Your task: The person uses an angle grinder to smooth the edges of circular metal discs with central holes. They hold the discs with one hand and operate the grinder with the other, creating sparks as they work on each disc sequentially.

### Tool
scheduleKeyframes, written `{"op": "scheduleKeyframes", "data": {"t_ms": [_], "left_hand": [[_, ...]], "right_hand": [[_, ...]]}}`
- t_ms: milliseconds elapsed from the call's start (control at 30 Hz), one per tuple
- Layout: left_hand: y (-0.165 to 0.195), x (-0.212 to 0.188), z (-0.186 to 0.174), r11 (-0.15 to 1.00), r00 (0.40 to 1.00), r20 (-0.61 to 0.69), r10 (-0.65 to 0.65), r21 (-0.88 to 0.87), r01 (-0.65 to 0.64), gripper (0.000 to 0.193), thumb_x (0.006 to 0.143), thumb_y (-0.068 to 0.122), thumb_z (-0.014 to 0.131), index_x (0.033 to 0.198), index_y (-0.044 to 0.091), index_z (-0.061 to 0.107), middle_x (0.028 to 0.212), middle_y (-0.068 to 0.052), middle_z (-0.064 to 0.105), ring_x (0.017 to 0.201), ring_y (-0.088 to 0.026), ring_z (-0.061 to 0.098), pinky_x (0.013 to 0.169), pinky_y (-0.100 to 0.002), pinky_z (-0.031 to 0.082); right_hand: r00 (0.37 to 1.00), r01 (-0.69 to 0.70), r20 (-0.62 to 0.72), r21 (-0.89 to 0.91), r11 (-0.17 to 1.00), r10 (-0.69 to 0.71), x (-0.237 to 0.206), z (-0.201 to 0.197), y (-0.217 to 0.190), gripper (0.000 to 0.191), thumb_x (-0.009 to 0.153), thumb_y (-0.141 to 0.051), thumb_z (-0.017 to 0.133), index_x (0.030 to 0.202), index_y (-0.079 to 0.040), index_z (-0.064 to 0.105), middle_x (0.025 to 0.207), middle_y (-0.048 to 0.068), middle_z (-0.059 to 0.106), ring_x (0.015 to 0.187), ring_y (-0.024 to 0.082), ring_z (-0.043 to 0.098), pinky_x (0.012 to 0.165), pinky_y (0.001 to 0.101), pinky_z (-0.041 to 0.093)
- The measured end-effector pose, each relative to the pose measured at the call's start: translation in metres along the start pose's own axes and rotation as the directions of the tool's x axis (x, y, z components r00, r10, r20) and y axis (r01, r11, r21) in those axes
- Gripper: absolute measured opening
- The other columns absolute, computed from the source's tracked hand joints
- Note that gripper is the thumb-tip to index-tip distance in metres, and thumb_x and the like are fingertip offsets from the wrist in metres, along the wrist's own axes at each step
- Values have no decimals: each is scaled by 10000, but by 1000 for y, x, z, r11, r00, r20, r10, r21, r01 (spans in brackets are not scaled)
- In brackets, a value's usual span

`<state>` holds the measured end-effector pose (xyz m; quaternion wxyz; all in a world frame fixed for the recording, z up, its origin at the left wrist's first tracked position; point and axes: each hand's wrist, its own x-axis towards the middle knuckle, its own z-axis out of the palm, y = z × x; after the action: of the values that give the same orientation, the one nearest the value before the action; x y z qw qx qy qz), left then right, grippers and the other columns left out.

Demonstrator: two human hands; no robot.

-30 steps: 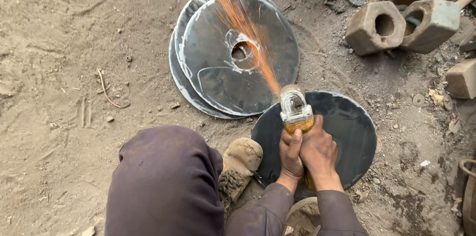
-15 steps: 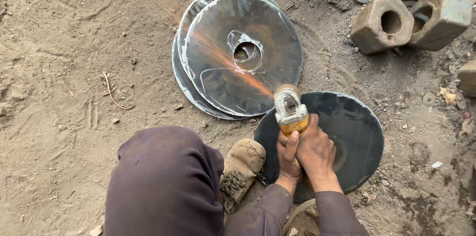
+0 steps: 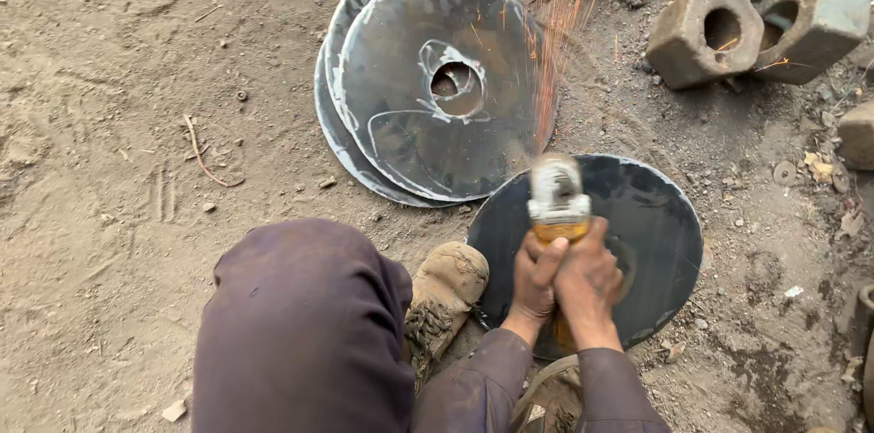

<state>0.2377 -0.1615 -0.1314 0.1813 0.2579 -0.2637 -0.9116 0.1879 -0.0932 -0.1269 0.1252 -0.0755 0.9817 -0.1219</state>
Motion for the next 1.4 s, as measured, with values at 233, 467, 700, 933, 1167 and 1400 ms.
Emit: {"op": "scheduleKeyframes", "data": {"t_ms": [233,467,700,933,1167,1400], "left_hand": [[7,-17,15,995,996,-86,-10,-100,1,518,859,370,715,1211,11,594,1133,-72,643,1023,-145,602,939,-300,498],[18,-10,5,996,1000,-7,-17,-82,17,477,893,351,715,1195,-1,606,1145,-77,644,1032,-142,591,946,-300,485],[9,-12,8,989,994,-61,94,-110,-100,494,897,343,672,1254,8,606,1172,-46,646,1056,-135,587,960,-297,477],[9,-5,-9,980,998,27,64,-192,-58,499,948,348,665,1295,-4,599,1171,-46,630,1066,-133,558,978,-304,449],[18,-22,-13,951,999,-23,-38,-309,29,556,855,394,702,1277,45,611,1171,-18,651,1086,-124,595,994,-300,470],[26,-30,-18,925,989,48,-138,-350,146,551,848,372,778,1288,73,636,1168,-22,645,1098,-142,584,1016,-331,459]], "right_hand": [[996,41,83,-110,993,-32,-5,-17,-1,580,849,-483,658,1243,-110,454,1010,300,717,984,546,667,883,625,500],[1000,19,-16,-52,998,-19,-7,-2,-5,558,863,-465,656,1231,-98,452,990,303,719,952,536,678,857,629,503],[989,108,113,-105,989,-96,1,-4,2,475,920,-424,593,1267,-126,462,1007,282,728,962,530,682,860,618,515],[995,91,43,-115,989,-86,-10,-4,-24,661,794,-508,713,1211,-71,447,1005,288,715,923,536,678,835,617,515],[985,170,71,-164,972,-160,-20,0,-28,596,823,-467,683,1202,-59,470,997,291,717,926,533,683,831,618,523],[980,191,75,-141,971,-182,-27,-2,-24,543,870,-433,676,1242,-82,491,1010,287,725,931,533,688,833,625,524]]}}
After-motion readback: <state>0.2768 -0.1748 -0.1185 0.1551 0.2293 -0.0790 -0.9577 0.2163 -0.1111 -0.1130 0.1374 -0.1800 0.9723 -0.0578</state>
